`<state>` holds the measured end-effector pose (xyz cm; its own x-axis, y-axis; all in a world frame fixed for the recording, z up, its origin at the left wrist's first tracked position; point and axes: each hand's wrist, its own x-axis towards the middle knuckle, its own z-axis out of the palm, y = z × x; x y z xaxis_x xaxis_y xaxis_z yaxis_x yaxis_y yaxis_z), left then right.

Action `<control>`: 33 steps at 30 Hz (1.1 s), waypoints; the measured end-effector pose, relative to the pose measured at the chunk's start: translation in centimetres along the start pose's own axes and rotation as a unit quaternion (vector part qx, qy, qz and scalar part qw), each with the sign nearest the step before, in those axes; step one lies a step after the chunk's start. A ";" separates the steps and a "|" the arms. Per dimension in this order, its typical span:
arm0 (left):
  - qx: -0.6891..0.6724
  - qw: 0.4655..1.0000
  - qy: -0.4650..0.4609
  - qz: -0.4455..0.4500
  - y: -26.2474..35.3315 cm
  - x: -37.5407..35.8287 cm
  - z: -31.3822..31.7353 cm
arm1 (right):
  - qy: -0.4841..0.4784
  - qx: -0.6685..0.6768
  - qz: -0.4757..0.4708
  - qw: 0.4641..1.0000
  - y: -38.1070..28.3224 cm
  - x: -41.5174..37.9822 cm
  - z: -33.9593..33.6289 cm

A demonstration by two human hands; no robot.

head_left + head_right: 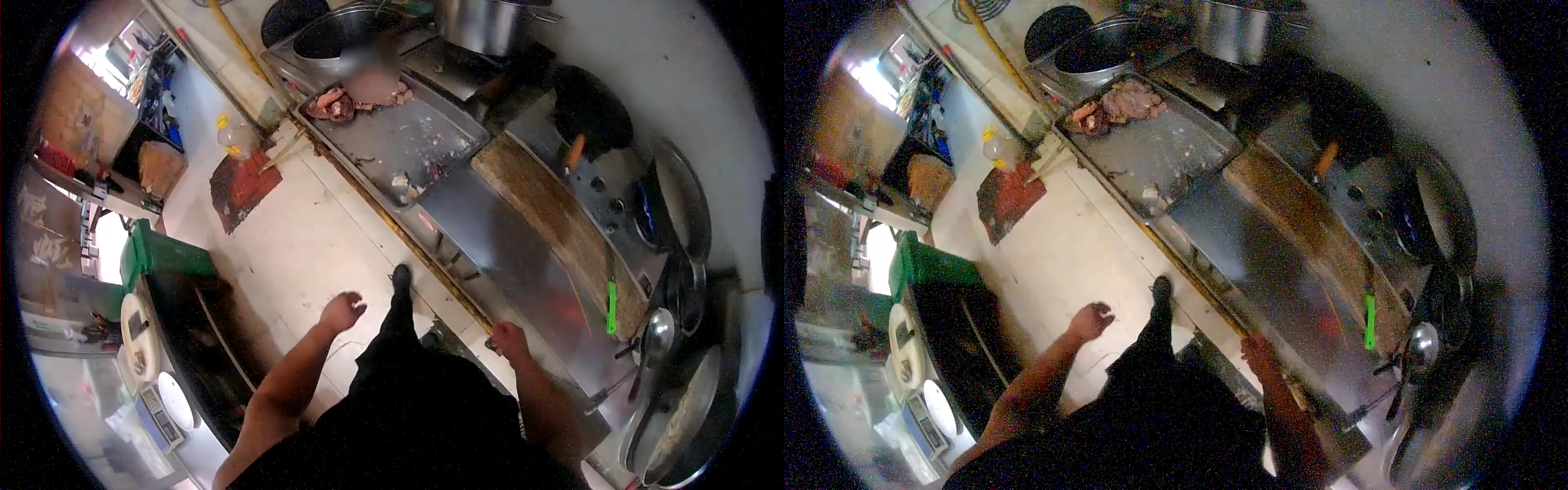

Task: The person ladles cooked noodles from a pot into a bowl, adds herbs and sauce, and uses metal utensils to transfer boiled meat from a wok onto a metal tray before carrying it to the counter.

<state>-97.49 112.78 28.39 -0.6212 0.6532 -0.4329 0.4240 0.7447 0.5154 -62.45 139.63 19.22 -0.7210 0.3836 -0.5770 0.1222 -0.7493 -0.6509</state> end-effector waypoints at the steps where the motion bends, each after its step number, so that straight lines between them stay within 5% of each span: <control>1: -0.022 0.999 0.023 0.022 0.5 2.7 -1.1 | 0.078 -0.114 0.019 0.990 -3.2 -0.8 4.1; 2: -0.037 0.998 0.044 0.020 0.9 5.6 -2.1 | 0.155 -0.225 0.038 0.961 -5.2 -0.7 6.6; 5: -0.194 0.976 0.102 -0.003 -1.2 17.0 -3.9 | 0.128 -0.203 -0.056 0.969 -7.2 3.4 7.2; 9: -0.486 0.849 0.124 -0.164 1.9 27.2 -11.7 | 0.174 -0.204 0.036 0.963 -10.9 9.6 10.0; 14: -0.629 0.755 0.124 -0.136 -1.0 37.2 -15.7 | 0.106 -0.213 0.021 0.971 -12.7 18.8 12.7; 19: -0.620 0.740 0.138 -0.219 -0.6 37.8 -17.5 | 0.129 -0.115 0.029 0.985 -16.3 26.1 18.3; 21: -0.577 0.798 0.152 -0.087 -1.6 37.2 -17.0 | 0.123 -0.071 -0.042 0.989 -16.4 28.2 18.9; 22: -0.576 0.801 0.133 -0.090 -2.3 37.7 -17.1 | 0.123 -0.070 -0.040 0.989 -15.4 29.2 18.0; 24: -0.639 0.754 0.099 -0.115 -3.3 37.9 -17.4 | 0.146 -0.292 -0.137 0.935 -13.6 30.0 16.1; 25: -0.698 0.700 0.064 -0.138 -3.5 37.9 -17.6 | 0.146 -0.291 -0.137 0.936 -14.9 29.3 17.4; 27: -0.701 0.699 0.056 -0.131 -4.1 37.3 -17.6 | 0.210 -0.217 0.004 0.953 -19.5 25.9 23.1; 33: -0.701 0.688 0.052 -0.180 -4.0 34.7 -18.1 | 0.283 -0.269 -0.002 0.921 -20.1 23.6 24.8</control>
<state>-132.66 129.97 24.68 -0.5939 0.3939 -0.7015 -0.7771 -0.0552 0.6269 -98.83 150.38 30.92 -0.2705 0.7201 -0.6390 0.5499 -0.4292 -0.7165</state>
